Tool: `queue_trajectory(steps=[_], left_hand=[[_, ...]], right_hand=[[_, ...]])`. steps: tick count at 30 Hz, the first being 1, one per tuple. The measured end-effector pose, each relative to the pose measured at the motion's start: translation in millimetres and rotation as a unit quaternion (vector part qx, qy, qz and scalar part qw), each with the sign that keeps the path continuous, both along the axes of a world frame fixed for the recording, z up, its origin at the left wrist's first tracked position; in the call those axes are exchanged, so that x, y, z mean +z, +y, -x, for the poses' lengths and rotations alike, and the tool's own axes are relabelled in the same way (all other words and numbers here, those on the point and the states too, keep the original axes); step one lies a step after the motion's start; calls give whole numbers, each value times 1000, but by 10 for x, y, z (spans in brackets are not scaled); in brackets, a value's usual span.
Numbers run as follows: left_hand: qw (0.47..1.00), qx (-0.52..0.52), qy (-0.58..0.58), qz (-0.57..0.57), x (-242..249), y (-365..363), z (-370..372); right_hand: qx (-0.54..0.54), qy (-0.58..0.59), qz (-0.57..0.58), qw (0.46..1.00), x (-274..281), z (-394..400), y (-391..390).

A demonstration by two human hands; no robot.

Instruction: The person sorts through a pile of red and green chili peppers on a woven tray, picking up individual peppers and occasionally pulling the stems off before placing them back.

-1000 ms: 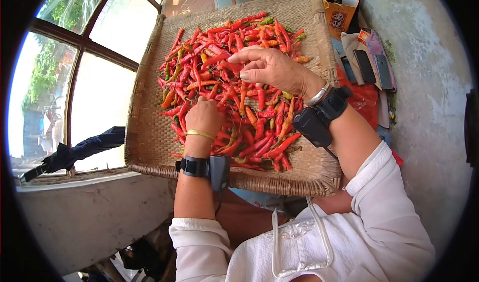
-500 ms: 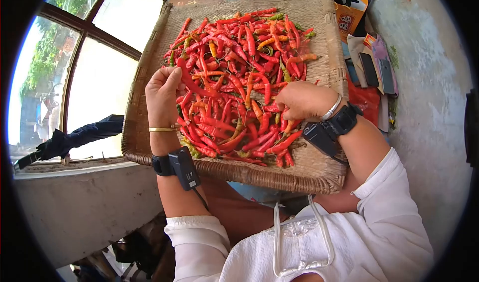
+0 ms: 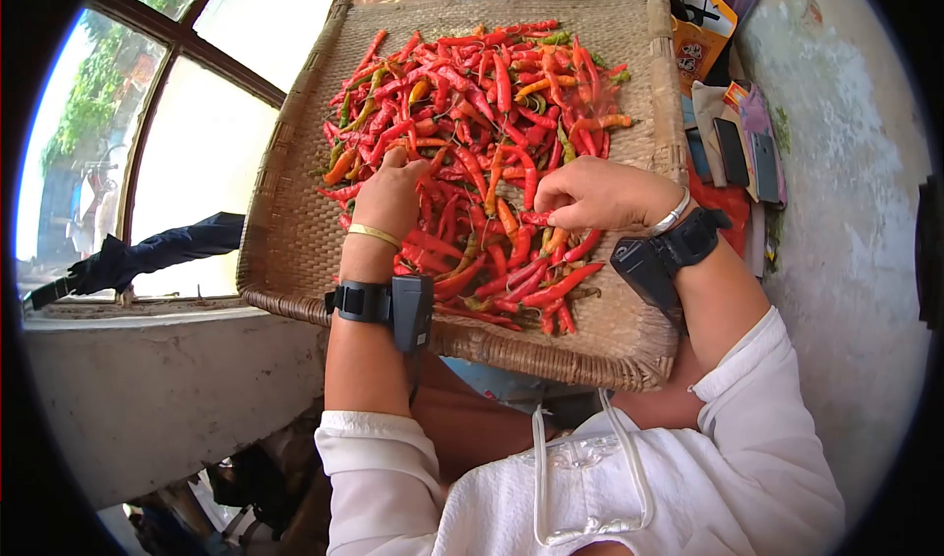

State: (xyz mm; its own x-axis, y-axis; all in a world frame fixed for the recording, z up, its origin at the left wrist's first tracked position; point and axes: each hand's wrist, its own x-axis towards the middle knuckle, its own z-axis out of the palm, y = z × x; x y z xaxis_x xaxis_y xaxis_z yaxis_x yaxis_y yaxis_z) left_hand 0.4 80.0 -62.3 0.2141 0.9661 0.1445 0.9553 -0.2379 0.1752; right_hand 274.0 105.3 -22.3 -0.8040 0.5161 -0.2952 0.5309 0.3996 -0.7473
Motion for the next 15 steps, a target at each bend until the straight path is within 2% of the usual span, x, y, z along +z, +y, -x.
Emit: queue_trajectory(steps=[1,3,5,7,8,10,11,13,14,15], left_hand=[[998,14,30,44,-5,-2,-2],[996,26,60,55,-10,19,4],[993,39,90,66,55,29,-20],[990,35,84,112,152,34,-56],[990,35,83,111,184,28,-64],[997,2,-35,76,234,12,-66],[997,1,-36,75,262,14,-61],[991,-47,-112,54,333,21,-53],[991,-47,-113,53,382,26,-61],[980,-13,-175,98,440,35,-77]], right_hand=[[-35,36,3,999,67,-8,19],[-57,52,37,996,157,-2,46],[-168,186,183,951,133,13,76],[-172,186,171,952,173,36,136],[-217,263,165,926,172,55,149],[-305,399,159,850,141,97,177],[-306,399,158,850,106,96,203],[-358,443,90,817,72,102,241],[-363,430,80,823,94,114,208],[-362,429,79,824,103,112,190]])
